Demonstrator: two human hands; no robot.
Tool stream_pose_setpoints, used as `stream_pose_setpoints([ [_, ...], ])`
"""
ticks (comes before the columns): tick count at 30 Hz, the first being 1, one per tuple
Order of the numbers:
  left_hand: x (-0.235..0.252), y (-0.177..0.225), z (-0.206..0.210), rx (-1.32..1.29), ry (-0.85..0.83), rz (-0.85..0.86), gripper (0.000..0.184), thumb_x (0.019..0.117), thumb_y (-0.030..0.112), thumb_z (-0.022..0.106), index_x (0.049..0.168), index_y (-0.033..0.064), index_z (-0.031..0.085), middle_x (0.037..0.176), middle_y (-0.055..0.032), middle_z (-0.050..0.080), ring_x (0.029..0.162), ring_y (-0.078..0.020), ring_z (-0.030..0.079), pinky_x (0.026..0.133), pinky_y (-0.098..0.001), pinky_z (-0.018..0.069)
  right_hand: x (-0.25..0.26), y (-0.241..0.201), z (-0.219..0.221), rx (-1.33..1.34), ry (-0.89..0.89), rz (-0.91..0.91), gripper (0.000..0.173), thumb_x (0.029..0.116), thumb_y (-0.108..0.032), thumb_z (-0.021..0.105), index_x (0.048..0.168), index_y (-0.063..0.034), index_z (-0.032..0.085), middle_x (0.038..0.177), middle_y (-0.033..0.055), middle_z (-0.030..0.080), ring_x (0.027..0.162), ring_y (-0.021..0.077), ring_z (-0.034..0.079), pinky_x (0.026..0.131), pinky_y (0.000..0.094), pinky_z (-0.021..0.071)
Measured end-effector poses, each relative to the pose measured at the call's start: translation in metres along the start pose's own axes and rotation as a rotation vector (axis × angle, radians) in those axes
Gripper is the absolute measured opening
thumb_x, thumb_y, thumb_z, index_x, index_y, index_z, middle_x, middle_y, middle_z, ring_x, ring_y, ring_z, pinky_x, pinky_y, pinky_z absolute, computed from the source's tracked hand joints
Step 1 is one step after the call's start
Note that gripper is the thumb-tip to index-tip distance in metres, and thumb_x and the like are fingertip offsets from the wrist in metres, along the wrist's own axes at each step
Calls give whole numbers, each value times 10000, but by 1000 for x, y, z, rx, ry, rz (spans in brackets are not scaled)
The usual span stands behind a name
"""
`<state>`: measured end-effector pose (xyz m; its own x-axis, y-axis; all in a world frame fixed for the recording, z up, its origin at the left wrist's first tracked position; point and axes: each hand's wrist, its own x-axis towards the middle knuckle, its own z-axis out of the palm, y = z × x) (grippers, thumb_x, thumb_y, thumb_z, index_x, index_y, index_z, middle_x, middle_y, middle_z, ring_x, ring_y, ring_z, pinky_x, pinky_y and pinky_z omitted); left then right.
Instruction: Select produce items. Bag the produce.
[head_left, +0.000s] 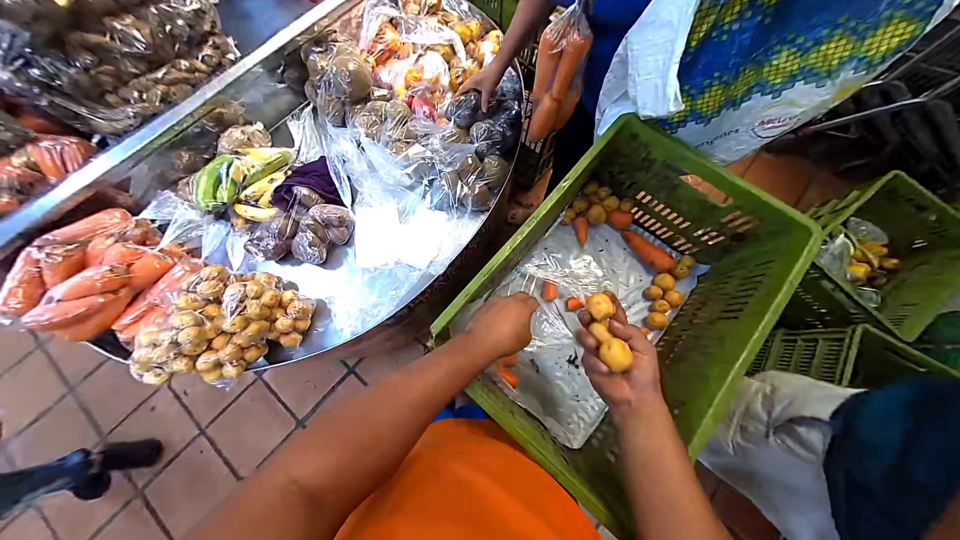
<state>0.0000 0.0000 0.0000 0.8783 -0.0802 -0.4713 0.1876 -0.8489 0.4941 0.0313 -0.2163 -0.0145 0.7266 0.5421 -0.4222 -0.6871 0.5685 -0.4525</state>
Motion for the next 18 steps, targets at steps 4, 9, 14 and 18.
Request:
stream_pose_setpoints([
  [4, 7, 9, 12, 30, -101, -13, 496, 863, 102, 707, 1346, 67, 605, 1409, -124, 591, 1182, -351, 646, 934, -596, 550, -25, 11, 14, -109, 60, 273, 375, 984, -234, 521, 1354, -219, 581, 1126, 184, 676, 652, 172, 670, 422, 230, 486],
  [9, -3, 18, 27, -178, -150, 177, 709, 819, -63, 703, 1484, 71, 499, 1643, -73, 373, 1324, -301, 581, 1051, -542, 514, -17, 23, 6, -228, 225, 337, 479, 1075, -477, 395, 1290, -119, 629, 1075, 135, 688, 720, 175, 667, 484, 245, 503],
  [14, -2, 6, 36, -135, -122, 119, 631, 885, 1, 680, 1488, 86, 514, 1629, -55, 407, 1380, -272, 541, 1115, -524, 469, -16, 45, -2, -1035, 154, 461, 573, 1081, -280, 498, 1607, -223, 279, 1282, 140, 651, 638, 210, 662, 539, 357, 569],
  [18, -13, 2, 28, -89, -75, -10, 565, 873, 35, 690, 1421, 113, 576, 1596, -22, 457, 1308, -263, 600, 1057, -539, 511, -15, 22, 2, -1440, -150, 474, 394, 1047, -269, 579, 1384, -67, 593, 1111, 108, 723, 696, 183, 675, 673, 386, 592],
])
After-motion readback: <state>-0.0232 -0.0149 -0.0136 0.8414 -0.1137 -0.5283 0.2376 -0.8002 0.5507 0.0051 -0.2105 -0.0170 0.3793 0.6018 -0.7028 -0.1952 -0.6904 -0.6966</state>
